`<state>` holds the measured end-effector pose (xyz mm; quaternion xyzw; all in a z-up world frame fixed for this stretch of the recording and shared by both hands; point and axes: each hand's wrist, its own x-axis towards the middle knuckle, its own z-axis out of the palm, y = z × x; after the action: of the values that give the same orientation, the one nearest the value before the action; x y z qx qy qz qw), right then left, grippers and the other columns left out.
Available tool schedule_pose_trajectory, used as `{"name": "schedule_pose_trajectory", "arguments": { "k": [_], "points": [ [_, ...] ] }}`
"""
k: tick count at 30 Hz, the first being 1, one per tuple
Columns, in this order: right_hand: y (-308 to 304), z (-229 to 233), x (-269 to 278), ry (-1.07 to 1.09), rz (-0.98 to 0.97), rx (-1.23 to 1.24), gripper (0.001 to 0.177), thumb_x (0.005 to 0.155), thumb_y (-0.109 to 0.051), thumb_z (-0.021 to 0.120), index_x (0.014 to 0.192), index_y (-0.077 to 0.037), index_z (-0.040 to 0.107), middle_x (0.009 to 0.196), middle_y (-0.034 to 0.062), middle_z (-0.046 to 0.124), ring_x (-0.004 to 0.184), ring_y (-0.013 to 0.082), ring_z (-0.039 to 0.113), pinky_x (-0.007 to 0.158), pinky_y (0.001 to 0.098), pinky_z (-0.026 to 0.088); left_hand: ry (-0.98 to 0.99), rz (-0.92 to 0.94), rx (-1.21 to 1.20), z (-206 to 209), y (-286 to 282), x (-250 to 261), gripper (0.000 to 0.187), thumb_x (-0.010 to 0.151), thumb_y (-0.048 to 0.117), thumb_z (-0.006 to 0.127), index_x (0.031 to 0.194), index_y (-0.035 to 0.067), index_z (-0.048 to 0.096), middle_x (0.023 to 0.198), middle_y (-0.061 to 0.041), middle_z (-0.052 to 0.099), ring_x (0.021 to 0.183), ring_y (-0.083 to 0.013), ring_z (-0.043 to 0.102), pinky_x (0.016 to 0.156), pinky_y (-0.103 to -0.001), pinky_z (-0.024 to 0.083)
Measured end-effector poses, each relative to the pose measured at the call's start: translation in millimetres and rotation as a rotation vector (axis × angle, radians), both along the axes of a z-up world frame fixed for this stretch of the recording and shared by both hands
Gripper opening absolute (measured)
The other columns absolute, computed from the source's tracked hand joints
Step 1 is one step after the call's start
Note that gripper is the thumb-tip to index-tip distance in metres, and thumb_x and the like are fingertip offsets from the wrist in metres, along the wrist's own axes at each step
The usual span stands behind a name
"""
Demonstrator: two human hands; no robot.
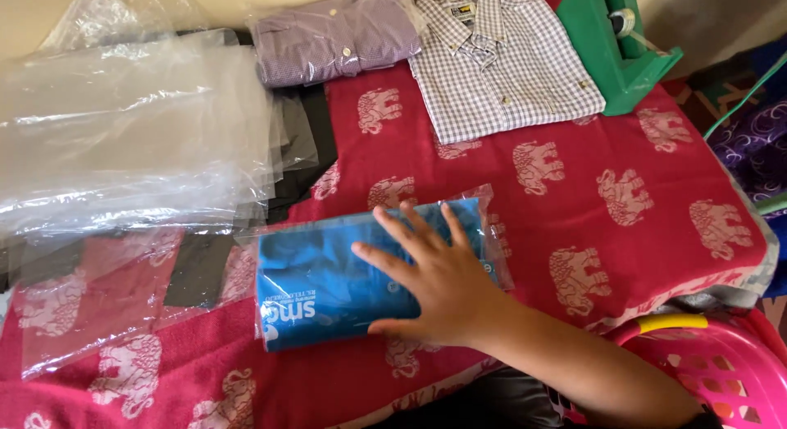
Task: Packing a folded blue shirt into a clear plastic bag.
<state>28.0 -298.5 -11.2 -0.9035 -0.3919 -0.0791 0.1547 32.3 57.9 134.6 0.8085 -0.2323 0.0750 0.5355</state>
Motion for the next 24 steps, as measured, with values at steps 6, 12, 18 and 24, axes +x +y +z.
{"name": "schedule_pose_trajectory", "arguments": {
  "k": [6,12,18,24],
  "points": [
    [-19.0,17.3,-7.1,-0.139,-0.130,0.199,0.072,0.100,-0.066,0.029,0.151,-0.017,0.042,0.164,0.0126,0.033,0.151,0.0354,0.033,0.122,0.0672,0.017,0.026,-0.040,0.043,-147.5,87.7,115.3,0.042,0.078,0.010,0.065,0.120,0.009,0.060,0.124,-0.012,0.069,0.113,-0.0241,0.073,0.101,-0.042,0.061],
    [-39.5,24.2,-16.5,-0.070,-0.296,0.327,0.060,0.096,-0.046,0.053,0.143,-0.008,0.049,0.160,0.0221,0.037,0.148,0.0406,0.037,0.119,0.0695,0.020,0.046,-0.084,0.088,-158.2,90.7,115.2,0.042,0.079,0.011,0.065,0.120,0.010,0.062,0.122,-0.010,0.072,0.109,-0.0224,0.075,0.096,-0.040,0.062],
    [-49.2,27.5,-19.3,-0.087,-0.331,0.386,0.064,0.087,-0.026,0.072,0.143,-0.005,0.048,0.156,0.0215,0.044,0.144,0.0368,0.044,0.120,0.0568,0.026,0.060,-0.129,0.141,-156.2,92.2,115.7,0.042,0.079,0.012,0.065,0.120,0.011,0.063,0.120,-0.008,0.074,0.104,-0.0207,0.078,0.091,-0.038,0.063],
    [-25.6,27.2,-14.6,-0.144,-0.231,0.235,0.067,0.090,-0.057,0.057,0.143,-0.016,0.050,0.164,0.0117,0.031,0.151,0.0320,0.027,0.123,0.0652,0.017,0.083,-0.159,0.183,-160.4,93.4,103.9,0.041,0.079,0.013,0.064,0.121,0.013,0.064,0.118,-0.006,0.077,0.100,-0.0190,0.080,0.086,-0.036,0.064]
  ]
}}
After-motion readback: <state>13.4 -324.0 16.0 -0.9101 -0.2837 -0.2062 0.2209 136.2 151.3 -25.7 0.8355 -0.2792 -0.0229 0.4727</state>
